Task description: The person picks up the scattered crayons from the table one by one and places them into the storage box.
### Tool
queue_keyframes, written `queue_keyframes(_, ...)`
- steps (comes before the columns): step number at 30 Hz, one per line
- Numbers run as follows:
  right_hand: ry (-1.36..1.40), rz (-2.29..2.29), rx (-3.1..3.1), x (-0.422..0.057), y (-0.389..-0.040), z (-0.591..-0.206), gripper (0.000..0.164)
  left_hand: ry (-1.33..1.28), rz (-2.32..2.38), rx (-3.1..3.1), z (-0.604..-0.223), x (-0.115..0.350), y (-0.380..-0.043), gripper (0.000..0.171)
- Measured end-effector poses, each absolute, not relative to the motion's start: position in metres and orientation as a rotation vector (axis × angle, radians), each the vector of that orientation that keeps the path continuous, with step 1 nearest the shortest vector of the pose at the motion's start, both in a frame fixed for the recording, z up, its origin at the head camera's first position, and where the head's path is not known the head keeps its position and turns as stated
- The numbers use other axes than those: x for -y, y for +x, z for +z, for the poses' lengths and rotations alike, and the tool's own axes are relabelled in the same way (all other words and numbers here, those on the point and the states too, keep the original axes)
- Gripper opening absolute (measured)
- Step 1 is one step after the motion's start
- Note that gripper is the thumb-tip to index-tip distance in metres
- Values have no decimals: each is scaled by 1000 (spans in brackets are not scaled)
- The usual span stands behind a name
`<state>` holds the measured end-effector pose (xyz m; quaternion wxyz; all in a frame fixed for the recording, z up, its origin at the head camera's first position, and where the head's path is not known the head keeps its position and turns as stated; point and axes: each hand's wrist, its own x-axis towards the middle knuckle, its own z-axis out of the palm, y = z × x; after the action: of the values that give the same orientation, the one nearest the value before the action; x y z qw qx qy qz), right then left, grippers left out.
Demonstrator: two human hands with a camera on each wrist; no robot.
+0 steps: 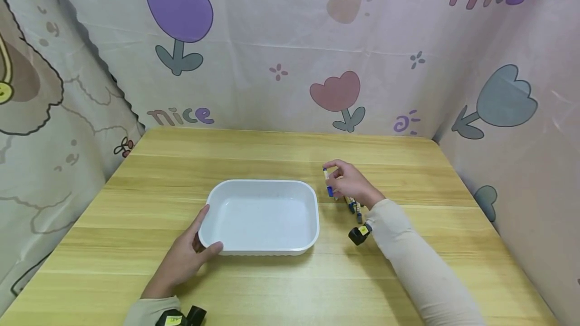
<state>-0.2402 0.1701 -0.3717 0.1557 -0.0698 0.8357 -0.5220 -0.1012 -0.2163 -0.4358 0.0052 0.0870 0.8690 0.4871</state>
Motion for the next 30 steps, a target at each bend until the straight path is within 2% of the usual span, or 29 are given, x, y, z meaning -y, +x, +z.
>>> queue_keyframes(20,-294,-1402,-2286,-130,-247,-358,47,240,1538,-2752,-435,218,-100,91)
queue_keyframes(30,-403,-1274,-2278,-114,-250,-351,37,243,1545,-2781,-437,215,-103,90)
